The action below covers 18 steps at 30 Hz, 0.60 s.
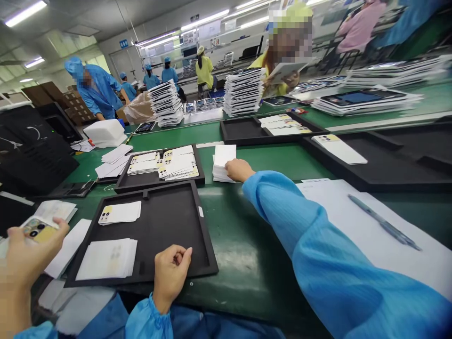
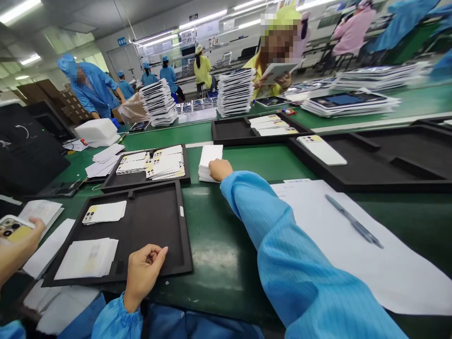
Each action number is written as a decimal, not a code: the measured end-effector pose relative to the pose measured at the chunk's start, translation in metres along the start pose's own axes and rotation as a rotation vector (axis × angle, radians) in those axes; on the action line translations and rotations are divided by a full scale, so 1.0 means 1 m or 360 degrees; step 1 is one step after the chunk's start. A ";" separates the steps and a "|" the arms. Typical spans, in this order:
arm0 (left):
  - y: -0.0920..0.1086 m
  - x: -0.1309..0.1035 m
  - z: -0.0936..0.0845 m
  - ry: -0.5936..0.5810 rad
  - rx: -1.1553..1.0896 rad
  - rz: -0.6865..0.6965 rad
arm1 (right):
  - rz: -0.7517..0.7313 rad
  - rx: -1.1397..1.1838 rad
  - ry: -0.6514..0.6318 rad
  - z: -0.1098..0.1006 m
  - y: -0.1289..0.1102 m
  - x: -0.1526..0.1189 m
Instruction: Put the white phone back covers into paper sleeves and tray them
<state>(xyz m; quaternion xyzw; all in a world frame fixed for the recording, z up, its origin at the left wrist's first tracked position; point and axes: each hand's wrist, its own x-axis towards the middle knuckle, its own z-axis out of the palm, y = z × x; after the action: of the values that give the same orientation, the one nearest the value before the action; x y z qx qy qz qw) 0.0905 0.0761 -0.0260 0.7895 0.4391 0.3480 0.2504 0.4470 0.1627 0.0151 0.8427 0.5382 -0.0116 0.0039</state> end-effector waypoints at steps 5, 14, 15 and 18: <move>0.005 0.001 0.000 -0.0137 -0.0121 -0.0096 | 0.0041 0.0034 0.0091 -0.005 -0.003 -0.006; 0.003 0.001 -0.003 -0.0172 -0.0266 -0.0187 | -0.0056 0.0147 0.0200 -0.028 -0.005 -0.025; 0.002 0.001 -0.002 -0.0175 -0.0279 -0.0189 | -0.0089 0.0172 0.0252 -0.034 -0.010 -0.031; 0.001 0.000 -0.004 -0.0146 -0.0293 -0.0121 | -0.0314 0.0276 0.0378 -0.053 -0.032 -0.059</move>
<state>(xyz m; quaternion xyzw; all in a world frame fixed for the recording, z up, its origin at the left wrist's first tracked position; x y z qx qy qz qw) 0.0881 0.0757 -0.0232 0.7610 0.4231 0.3406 0.3546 0.3945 0.1238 0.0697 0.7784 0.6120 0.0415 -0.1335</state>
